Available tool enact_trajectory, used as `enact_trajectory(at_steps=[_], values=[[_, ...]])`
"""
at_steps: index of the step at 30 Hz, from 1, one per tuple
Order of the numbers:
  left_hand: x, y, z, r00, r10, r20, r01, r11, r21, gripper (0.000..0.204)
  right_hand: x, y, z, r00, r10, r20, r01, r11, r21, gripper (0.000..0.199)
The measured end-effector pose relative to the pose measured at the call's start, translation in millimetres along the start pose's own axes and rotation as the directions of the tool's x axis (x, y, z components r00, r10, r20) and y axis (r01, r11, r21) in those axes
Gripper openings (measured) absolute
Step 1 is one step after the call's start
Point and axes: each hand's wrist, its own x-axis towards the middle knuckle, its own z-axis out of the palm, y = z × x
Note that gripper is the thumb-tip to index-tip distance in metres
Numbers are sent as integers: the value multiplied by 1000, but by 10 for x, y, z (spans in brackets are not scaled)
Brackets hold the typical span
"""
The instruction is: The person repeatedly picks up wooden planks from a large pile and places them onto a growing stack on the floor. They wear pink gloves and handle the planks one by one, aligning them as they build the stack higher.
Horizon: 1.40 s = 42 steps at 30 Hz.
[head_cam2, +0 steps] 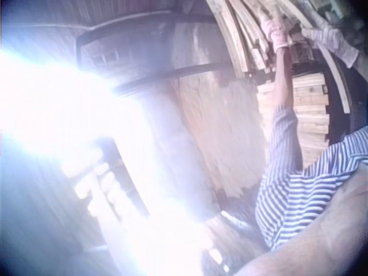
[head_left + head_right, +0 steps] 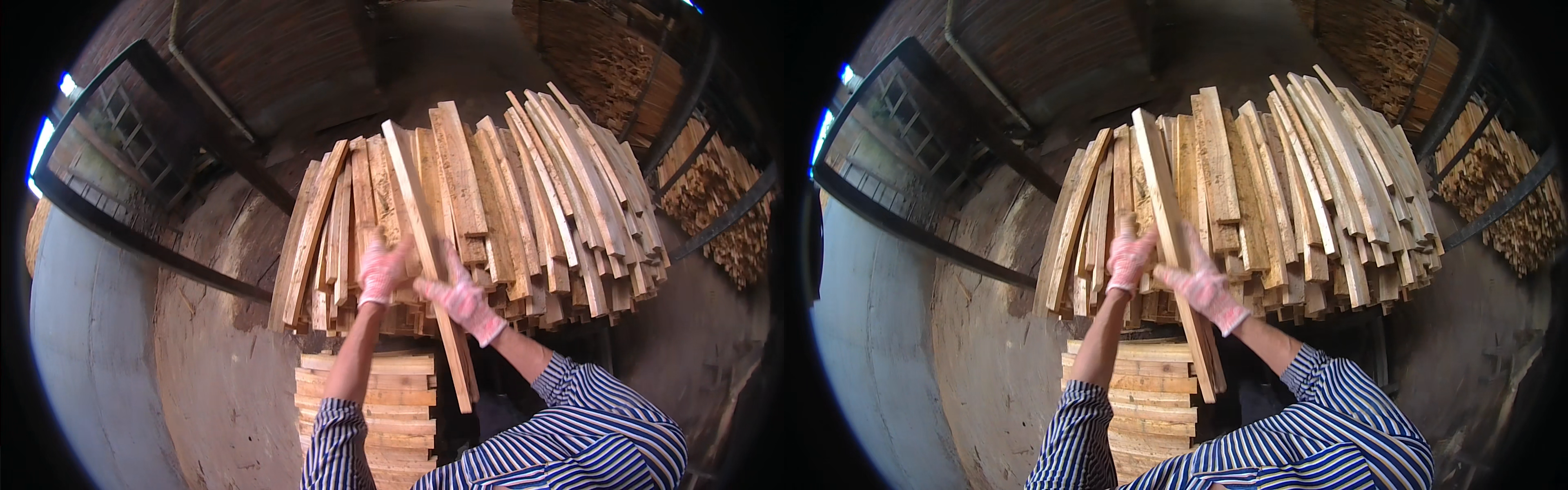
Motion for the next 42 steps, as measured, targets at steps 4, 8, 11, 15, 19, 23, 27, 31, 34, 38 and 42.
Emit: enact_trajectory(at_steps=[4, 8, 11, 15, 19, 23, 27, 31, 34, 38, 42], values=[[216, -49, 455, 984, -172, 42, 97, 720, 687, 56, 1017, -108, -271, 883, 464, -77, -466, 843, -268, 96], [179, -410, 126, 969, 19, -246, 8, 994, 110, 55, 1831, 99, 91, 841, 478, -254, -509, 540, -670, 105], [262, -768, -525, 897, 24, -441, 53, 985, 162, 55, 2033, 387, 367, 852, 470, -233, -440, 400, -804, 105], [667, -1210, -1544, 809, -323, -492, 583, 549, 599, 87, 2123, 620, 428, 842, 465, -273, -462, 360, -811, 93], [847, -1500, -1996, 826, -484, -289, 505, 407, 761, 86, 2177, 596, 340, 787, 582, -202, -479, 371, -796, 95], [873, -1582, -2179, 873, -436, -219, 457, 572, 681, 74, 2169, 564, 331, 811, 558, -175, -436, 378, -817, 97], [976, -1516, -2509, 880, -474, 15, 422, 798, 431, 56, 2128, 652, 330, 863, 467, -195, -398, 388, -831, 96], [1019, -1479, -2684, 872, -476, 113, 453, 872, 184, 37, 2116, 717, 325, 871, 450, -199, -395, 398, -828, 96], [1019, -1476, -2485, 887, -441, 137, 440, 897, 41, 58, 2141, 675, 327, 853, 482, -198, -410, 386, -826, 97], [959, -1359, -2040, 874, -474, -106, 428, 648, 630, 66, 2145, 656, 322, 845, 499, -192, -420, 396, -817, 98], [974, -1057, -1839, 771, -630, -92, 518, 536, 667, 59, 2125, 735, 325, 854, 476, -210, -422, 397, -815, 99]])
